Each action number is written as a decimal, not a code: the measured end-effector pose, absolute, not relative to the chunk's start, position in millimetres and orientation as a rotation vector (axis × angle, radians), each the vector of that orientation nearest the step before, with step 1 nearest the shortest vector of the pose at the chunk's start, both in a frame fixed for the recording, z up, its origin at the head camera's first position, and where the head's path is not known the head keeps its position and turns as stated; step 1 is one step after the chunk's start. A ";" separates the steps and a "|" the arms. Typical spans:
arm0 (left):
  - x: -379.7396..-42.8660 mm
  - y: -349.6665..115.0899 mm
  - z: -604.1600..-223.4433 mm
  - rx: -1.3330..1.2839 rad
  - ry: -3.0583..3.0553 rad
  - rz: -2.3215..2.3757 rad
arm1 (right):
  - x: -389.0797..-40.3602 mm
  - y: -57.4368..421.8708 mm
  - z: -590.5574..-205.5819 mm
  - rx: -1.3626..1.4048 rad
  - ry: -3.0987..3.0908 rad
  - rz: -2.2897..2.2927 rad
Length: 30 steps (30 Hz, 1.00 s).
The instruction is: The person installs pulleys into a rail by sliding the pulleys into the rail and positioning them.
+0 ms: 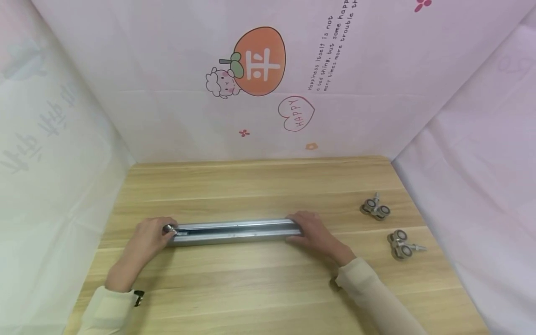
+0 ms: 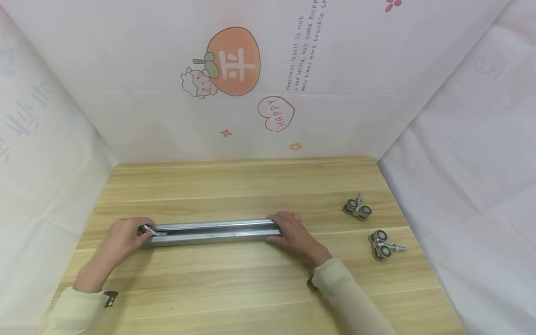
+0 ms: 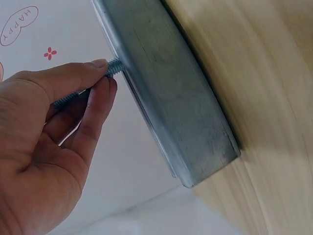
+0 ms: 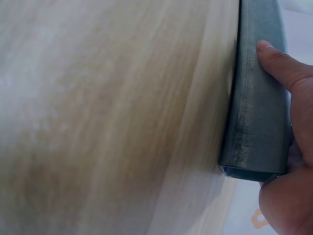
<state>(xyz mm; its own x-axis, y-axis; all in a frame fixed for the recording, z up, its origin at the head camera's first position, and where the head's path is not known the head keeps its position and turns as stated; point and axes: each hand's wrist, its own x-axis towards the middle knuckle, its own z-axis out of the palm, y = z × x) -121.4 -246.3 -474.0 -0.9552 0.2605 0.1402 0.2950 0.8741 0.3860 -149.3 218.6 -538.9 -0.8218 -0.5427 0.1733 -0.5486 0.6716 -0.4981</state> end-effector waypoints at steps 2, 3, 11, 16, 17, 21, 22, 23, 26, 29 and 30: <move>-120.8 -248.5 -473.0 -0.428 -2.964 -0.633 | -149.3 218.6 -538.9 0.936 -2.855 0.858; -120.6 -249.8 -472.7 -0.422 -2.967 -0.630 | -149.3 218.5 -538.9 0.938 -2.850 0.856; -119.7 -260.4 -473.2 -0.412 -2.961 -0.604 | -149.1 218.9 -540.4 0.945 -2.824 0.836; -120.2 -265.5 -474.6 -0.415 -2.961 -0.610 | -149.8 219.5 -541.3 0.939 -2.838 0.835; -120.4 -266.4 -474.8 -0.413 -2.960 -0.606 | -150.0 219.4 -541.2 0.940 -2.839 0.836; -120.4 -269.5 -474.7 -0.403 -2.964 -0.598 | -150.5 219.1 -540.9 0.935 -2.843 0.848; -120.4 -270.3 -474.7 -0.398 -2.964 -0.593 | -150.6 219.0 -541.1 0.935 -2.841 0.845; -120.1 -270.9 -474.4 -0.397 -2.964 -0.595 | -150.7 218.9 -541.4 0.938 -2.836 0.841; -119.4 -272.8 -473.9 -0.393 -2.955 -0.590 | -150.8 218.9 -542.6 0.942 -2.827 0.833; -118.2 -273.7 -473.7 -0.398 -2.944 -0.585 | -150.5 218.7 -543.5 0.942 -2.829 0.831; -117.9 -273.9 -473.9 -0.398 -2.941 -0.583 | -150.3 218.7 -543.6 0.937 -2.835 0.833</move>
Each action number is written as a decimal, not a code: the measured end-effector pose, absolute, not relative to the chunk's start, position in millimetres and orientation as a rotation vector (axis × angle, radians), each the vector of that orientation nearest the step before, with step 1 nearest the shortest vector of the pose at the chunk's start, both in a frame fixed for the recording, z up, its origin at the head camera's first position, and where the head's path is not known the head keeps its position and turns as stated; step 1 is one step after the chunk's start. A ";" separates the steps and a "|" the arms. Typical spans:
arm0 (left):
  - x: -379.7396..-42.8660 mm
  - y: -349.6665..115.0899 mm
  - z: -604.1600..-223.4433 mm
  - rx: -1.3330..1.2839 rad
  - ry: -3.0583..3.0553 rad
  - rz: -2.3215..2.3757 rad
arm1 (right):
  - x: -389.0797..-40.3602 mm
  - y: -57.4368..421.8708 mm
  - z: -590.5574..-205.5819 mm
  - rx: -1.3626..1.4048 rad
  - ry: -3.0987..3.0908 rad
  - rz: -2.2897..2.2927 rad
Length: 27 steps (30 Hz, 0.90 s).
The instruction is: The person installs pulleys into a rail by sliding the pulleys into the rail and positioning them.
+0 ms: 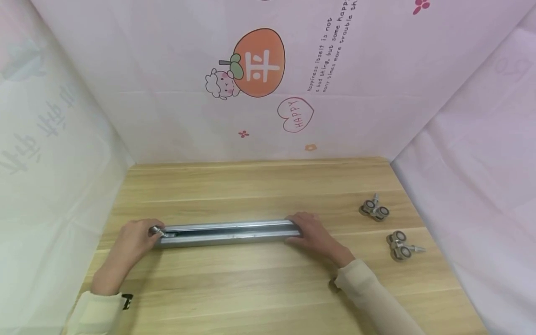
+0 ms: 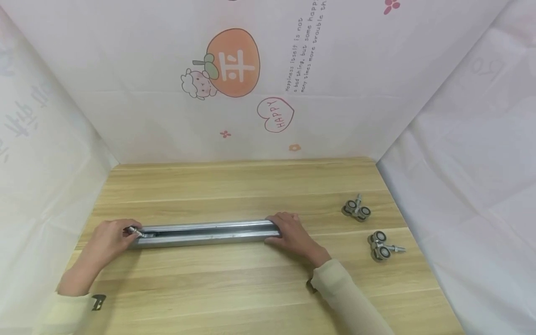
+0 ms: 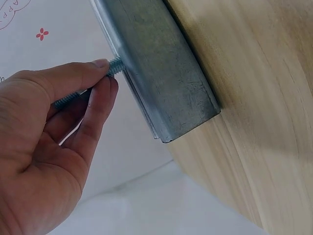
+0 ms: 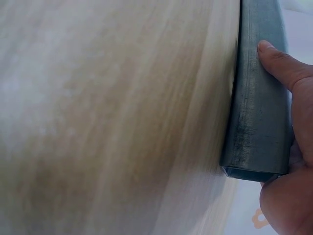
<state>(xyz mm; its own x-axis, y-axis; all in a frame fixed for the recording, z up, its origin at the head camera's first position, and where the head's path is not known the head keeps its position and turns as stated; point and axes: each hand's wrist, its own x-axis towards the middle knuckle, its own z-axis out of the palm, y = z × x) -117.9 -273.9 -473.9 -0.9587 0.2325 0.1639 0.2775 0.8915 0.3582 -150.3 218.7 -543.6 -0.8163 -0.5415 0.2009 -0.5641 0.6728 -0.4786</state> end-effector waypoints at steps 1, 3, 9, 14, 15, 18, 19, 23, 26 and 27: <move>-117.7 -274.0 -473.6 -0.397 -2.939 -0.580 | -150.2 218.6 -543.6 0.931 -2.841 0.835; -117.5 -274.2 -473.0 -0.395 -2.940 -0.585 | -149.9 218.2 -543.5 0.923 -2.850 0.841; -116.7 -274.4 -471.5 -0.390 -2.945 -0.596 | -149.7 217.8 -543.0 0.914 -2.854 0.857; -116.6 -274.7 -471.3 -0.385 -2.941 -0.583 | -148.9 218.2 -543.2 0.916 -2.836 0.855; -116.6 -274.8 -471.4 -0.383 -2.938 -0.577 | -148.9 218.3 -543.4 0.918 -2.832 0.852; -116.3 -275.1 -471.7 -0.370 -2.941 -0.575 | -148.7 218.4 -543.6 0.923 -2.825 0.857; -116.2 -275.2 -471.9 -0.366 -2.942 -0.573 | -148.6 218.6 -543.7 0.922 -2.828 0.857; -115.8 -275.7 -472.7 -0.353 -2.943 -0.589 | -148.7 218.8 -543.6 0.904 -2.858 0.863; -115.5 -276.3 -473.6 -0.357 -2.931 -0.608 | -149.4 219.5 -544.1 0.898 -2.877 0.859; -115.6 -276.5 -474.1 -0.358 -2.927 -0.617 | -149.6 219.8 -544.0 0.899 -2.879 0.853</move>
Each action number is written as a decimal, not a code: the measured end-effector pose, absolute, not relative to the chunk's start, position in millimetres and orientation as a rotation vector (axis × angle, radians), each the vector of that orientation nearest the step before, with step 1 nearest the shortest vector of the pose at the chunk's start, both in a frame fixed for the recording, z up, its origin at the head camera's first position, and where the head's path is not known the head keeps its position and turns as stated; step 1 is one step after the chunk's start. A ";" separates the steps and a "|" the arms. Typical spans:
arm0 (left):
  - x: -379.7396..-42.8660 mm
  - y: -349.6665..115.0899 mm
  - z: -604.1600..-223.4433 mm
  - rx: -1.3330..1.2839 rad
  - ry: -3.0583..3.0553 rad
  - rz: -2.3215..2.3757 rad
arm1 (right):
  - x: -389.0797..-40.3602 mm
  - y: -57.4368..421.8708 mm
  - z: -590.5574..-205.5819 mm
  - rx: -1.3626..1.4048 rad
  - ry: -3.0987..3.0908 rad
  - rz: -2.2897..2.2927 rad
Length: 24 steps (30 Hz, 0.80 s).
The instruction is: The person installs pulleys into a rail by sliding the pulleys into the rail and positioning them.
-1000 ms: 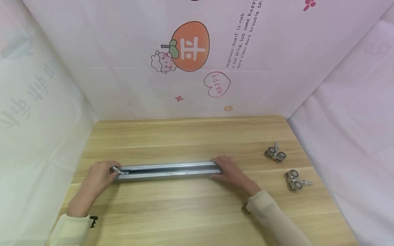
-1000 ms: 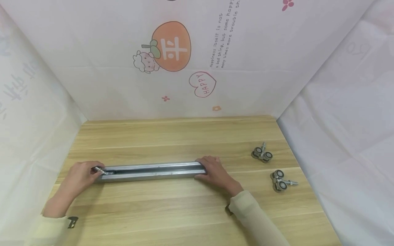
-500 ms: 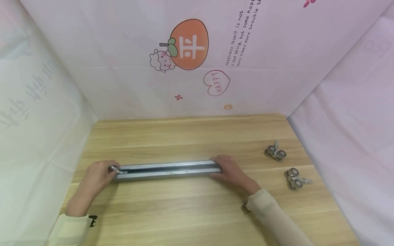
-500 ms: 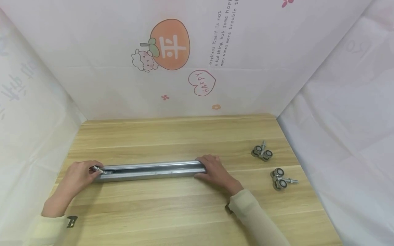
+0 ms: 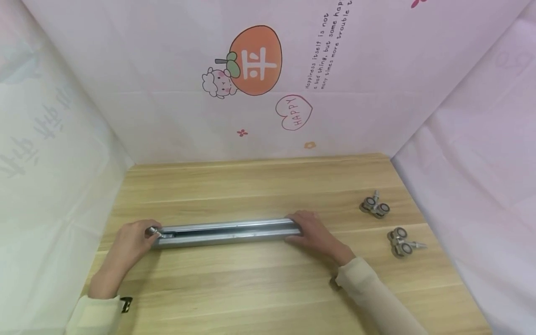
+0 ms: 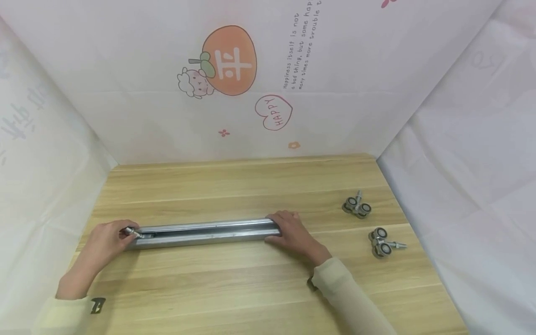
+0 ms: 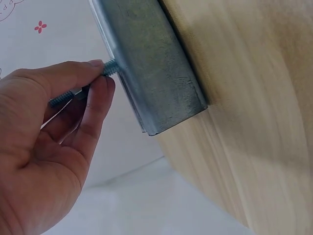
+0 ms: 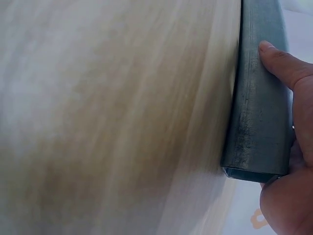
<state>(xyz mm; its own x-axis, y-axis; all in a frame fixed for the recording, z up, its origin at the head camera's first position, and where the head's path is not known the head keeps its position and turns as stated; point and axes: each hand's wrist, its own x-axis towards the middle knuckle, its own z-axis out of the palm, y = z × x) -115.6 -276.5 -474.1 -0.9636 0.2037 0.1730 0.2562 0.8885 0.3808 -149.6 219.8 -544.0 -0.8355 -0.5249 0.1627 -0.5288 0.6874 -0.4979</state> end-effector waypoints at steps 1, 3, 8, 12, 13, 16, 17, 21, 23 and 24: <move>-115.2 -277.2 -475.0 -0.358 -2.922 -0.625 | -149.9 219.5 -543.6 0.902 -2.880 0.849; -115.0 -278.4 -476.7 -0.362 -2.908 -0.635 | -150.3 219.3 -543.2 0.914 -2.869 0.823; -114.7 -280.8 -479.6 -0.375 -2.852 -0.674 | -149.0 218.4 -539.4 0.927 -2.851 0.781; -112.3 -282.3 -482.2 -0.382 -2.806 -0.720 | -146.3 220.0 -538.4 0.920 -2.867 0.777; -111.6 -282.7 -482.9 -0.380 -2.800 -0.732 | -145.5 221.4 -538.5 0.908 -2.877 0.777; -110.2 -284.7 -485.1 -0.354 -2.797 -0.755 | -143.9 227.6 -537.6 0.878 -2.884 0.774; -110.1 -285.9 -485.6 -0.341 -2.801 -0.764 | -143.8 230.5 -537.0 0.874 -2.882 0.765; -108.8 -291.3 -487.9 -0.305 -2.825 -0.801 | -144.1 243.9 -531.9 0.888 -2.871 0.712; -108.1 -294.1 -489.6 -0.306 -2.831 -0.812 | -144.2 251.6 -528.1 0.884 -2.877 0.670; -107.7 -295.5 -490.8 -0.312 -2.827 -0.815 | -144.3 255.6 -525.9 0.876 -2.885 0.653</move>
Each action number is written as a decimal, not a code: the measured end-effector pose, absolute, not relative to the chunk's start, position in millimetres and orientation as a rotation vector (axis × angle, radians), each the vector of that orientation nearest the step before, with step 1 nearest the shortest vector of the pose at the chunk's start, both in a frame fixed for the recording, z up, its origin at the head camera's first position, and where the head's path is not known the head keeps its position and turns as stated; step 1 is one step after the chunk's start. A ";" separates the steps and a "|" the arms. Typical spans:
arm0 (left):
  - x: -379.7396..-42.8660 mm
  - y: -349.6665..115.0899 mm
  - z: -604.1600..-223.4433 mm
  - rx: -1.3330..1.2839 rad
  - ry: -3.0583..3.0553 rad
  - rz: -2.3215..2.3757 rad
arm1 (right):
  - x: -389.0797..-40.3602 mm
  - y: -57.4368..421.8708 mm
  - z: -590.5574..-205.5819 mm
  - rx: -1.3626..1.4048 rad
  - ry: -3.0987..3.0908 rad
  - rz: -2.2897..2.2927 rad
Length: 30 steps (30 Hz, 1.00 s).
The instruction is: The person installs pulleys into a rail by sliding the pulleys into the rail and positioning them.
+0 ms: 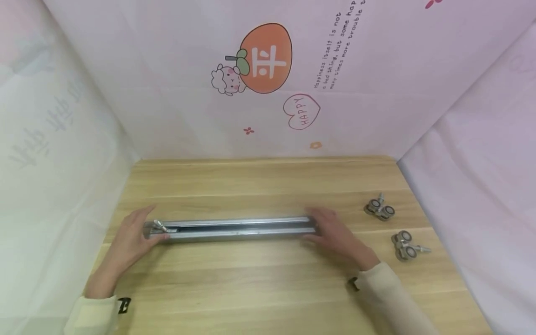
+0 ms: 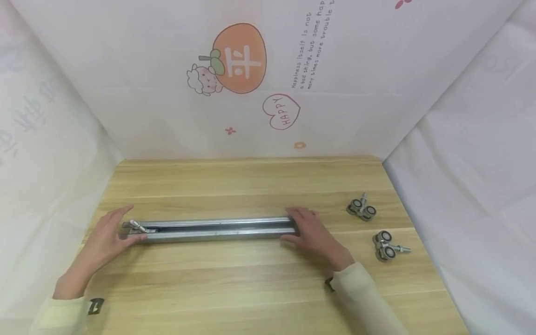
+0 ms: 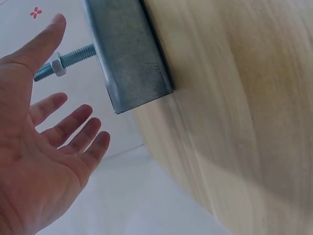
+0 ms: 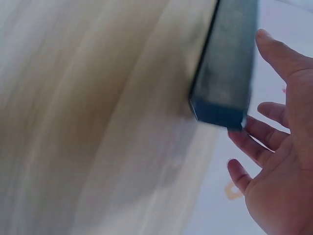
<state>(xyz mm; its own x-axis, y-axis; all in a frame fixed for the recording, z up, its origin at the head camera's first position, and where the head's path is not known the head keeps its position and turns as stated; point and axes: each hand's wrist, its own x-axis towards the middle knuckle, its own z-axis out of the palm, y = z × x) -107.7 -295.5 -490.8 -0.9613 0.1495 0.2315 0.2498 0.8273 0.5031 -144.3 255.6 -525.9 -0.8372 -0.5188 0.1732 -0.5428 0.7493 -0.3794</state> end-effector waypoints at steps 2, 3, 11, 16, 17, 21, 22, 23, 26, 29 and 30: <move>-108.9 -297.3 -493.0 -0.327 -2.819 -0.823 | -143.5 264.4 -520.2 0.845 -2.910 0.634; -109.4 -298.2 -494.2 -0.335 -2.813 -0.828 | -143.1 269.1 -517.4 0.833 -2.918 0.632; -108.6 -304.9 -505.0 -0.388 -2.796 -0.874 | -134.9 306.2 -486.5 0.665 -2.960 0.578; -107.7 -307.4 -510.1 -0.385 -2.806 -0.897 | -130.6 335.9 -472.5 0.602 -2.916 0.503; -107.9 -307.8 -510.9 -0.386 -2.807 -0.899 | -129.9 342.6 -471.1 0.575 -2.916 0.498; -109.1 -309.1 -513.9 -0.389 -2.823 -0.905 | -128.9 370.6 -466.7 0.456 -2.942 0.489; -109.5 -309.4 -514.4 -0.388 -2.828 -0.909 | -129.4 377.4 -465.1 0.420 -2.957 0.485; -109.8 -309.7 -514.9 -0.387 -2.832 -0.913 | -129.6 384.7 -464.0 0.380 -2.972 0.478; -110.6 -310.1 -516.2 -0.386 -2.842 -0.937 | -129.1 407.7 -461.6 0.264 -3.028 0.473; -111.4 -310.3 -517.6 -0.393 -2.840 -0.954 | -126.0 431.7 -460.7 0.149 -3.101 0.481; -111.9 -310.2 -518.1 -0.398 -2.839 -0.960 | -124.8 439.3 -460.8 0.113 -3.119 0.497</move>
